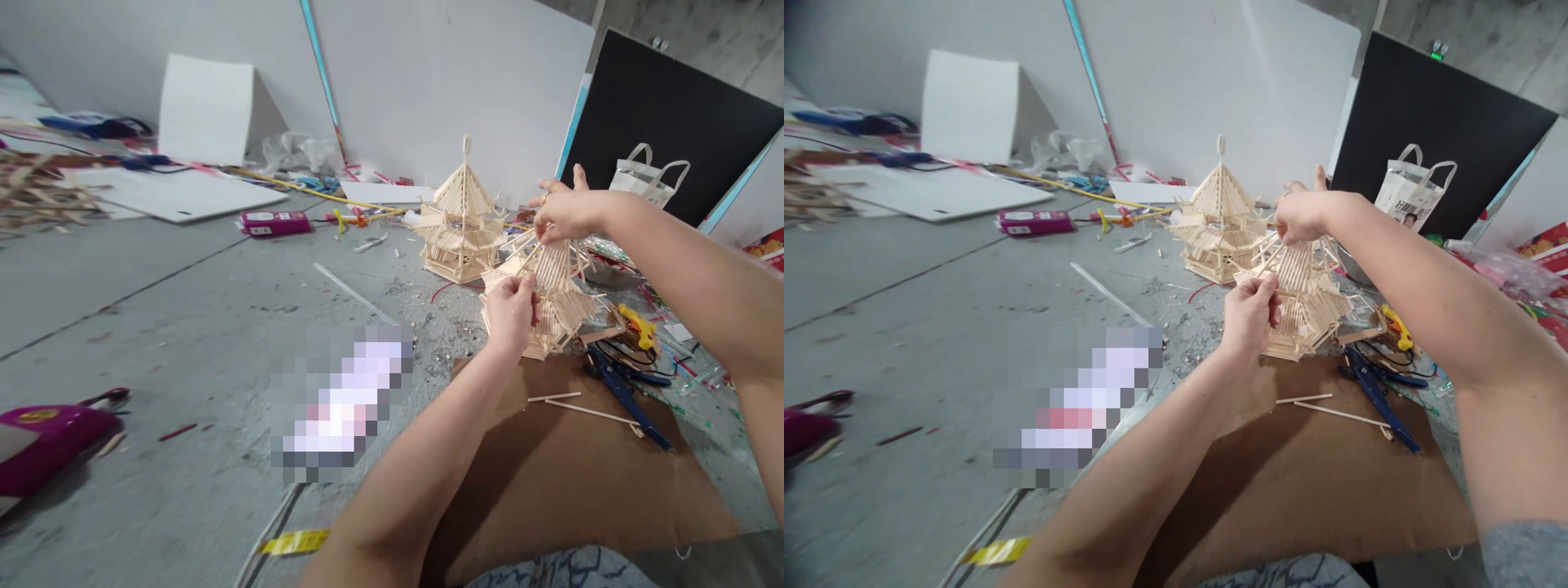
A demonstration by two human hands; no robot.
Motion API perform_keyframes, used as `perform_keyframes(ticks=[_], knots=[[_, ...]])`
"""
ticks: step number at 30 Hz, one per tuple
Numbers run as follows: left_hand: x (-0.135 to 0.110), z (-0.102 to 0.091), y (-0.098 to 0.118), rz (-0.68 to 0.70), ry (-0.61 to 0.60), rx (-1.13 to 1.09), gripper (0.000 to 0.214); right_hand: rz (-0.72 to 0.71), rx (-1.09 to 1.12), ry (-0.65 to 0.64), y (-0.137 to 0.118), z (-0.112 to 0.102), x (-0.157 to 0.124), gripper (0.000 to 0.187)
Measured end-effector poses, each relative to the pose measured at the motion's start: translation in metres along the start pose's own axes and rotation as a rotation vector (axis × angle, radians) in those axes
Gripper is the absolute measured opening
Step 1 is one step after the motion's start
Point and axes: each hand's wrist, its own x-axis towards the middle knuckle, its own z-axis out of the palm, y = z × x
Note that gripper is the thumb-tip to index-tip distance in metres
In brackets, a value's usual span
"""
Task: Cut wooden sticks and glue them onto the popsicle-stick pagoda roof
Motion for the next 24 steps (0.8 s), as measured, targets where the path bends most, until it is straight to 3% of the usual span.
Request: perform_keyframes(ticks=[8,16,24], knots=[[-0.001,-0.001,0.0,-0.022,0.0,0.012,0.029,0.076,-0.047,-0.082,-0.012,-0.01,-0.004,0.022],[0.0,-0.001,0.0,-0.024,0.004,0.019,0.029,0.219,-0.279,-0.352,-0.051,-0.035,-0.013,0.021],[0.0,0.0,0.001,-0.012,0.006,0.021,0.025,0.244,-0.285,-0.4,-0.056,-0.039,-0.009,0.026]])
